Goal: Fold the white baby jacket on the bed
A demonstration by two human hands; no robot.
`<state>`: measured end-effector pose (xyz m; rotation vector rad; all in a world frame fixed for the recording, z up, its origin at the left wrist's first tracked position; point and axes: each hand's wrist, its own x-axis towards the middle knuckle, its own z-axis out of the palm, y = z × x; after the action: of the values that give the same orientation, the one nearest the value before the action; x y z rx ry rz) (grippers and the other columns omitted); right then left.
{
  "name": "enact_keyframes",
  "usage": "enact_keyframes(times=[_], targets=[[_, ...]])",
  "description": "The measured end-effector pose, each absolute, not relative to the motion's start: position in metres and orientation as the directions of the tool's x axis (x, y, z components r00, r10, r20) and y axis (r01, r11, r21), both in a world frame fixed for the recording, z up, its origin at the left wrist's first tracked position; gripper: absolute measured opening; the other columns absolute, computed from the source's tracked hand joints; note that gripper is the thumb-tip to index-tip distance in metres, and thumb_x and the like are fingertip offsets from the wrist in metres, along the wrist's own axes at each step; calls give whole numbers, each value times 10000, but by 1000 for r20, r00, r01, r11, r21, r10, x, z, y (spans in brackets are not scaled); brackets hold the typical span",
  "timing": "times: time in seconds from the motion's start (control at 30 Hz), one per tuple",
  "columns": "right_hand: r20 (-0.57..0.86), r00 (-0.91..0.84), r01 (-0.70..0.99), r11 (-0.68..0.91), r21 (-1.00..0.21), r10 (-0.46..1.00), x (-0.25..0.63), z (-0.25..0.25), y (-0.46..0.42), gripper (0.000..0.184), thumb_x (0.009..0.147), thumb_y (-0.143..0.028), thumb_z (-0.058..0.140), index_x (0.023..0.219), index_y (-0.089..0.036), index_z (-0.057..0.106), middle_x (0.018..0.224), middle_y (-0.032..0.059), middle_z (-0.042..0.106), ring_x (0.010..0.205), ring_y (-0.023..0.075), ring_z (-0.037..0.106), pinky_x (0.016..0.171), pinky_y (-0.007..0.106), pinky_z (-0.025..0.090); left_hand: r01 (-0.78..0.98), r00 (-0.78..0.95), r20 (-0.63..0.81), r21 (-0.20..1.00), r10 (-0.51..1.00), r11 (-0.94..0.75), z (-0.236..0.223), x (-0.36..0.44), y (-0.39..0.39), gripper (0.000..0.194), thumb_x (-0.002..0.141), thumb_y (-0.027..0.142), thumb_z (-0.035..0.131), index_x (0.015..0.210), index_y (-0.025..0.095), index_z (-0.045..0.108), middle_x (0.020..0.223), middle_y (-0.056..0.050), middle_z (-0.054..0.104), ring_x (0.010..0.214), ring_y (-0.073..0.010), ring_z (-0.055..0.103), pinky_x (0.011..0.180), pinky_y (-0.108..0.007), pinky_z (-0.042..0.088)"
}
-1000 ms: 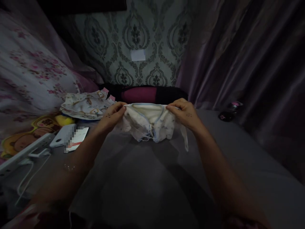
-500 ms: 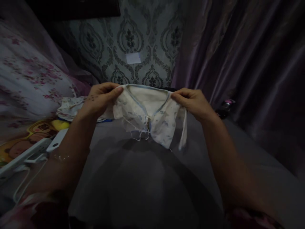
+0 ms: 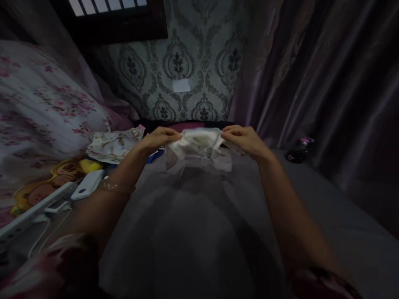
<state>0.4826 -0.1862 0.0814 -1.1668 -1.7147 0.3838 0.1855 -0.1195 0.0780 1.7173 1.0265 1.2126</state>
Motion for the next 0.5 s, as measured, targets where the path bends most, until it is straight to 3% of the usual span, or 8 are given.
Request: enact_keyframes(times=[0.23, 0.33, 0.43, 0.5], targets=[[483, -32, 468, 440, -766, 875, 486, 77, -179, 291, 696, -511, 757, 715, -220, 759, 989, 66, 718, 879, 215, 659, 740, 343, 552, 218, 183, 327, 906, 927, -362, 79, 189, -115, 152, 650, 284, 770, 622, 149, 706, 539, 6, 591, 575, -134, 548, 545, -224, 413], [455, -80, 464, 437, -771, 887, 487, 76, -180, 295, 659, -508, 787, 728, -222, 767, 995, 65, 724, 906, 230, 660, 752, 346, 552, 159, 233, 363, 901, 902, -404, 82, 190, -116, 186, 655, 327, 779, 670, 152, 719, 590, 0, 617, 612, -139, 568, 567, -224, 425], [483, -63, 413, 464, -784, 873, 486, 72, -177, 292, 712, -510, 746, 794, -231, 774, 1033, 62, 722, 911, 220, 666, 767, 349, 550, 135, 299, 353, 904, 886, -406, 79, 191, -113, 203, 676, 354, 762, 706, 156, 729, 633, -12, 645, 641, -146, 584, 568, -224, 433], [527, 4, 447, 469, -761, 850, 485, 68, -176, 276, 702, -493, 758, 766, -225, 768, 993, 62, 723, 898, 217, 665, 772, 349, 546, 199, 218, 345, 900, 913, -387, 74, 193, -109, 169, 659, 310, 765, 631, 153, 707, 583, -7, 621, 657, -156, 588, 561, -218, 427]])
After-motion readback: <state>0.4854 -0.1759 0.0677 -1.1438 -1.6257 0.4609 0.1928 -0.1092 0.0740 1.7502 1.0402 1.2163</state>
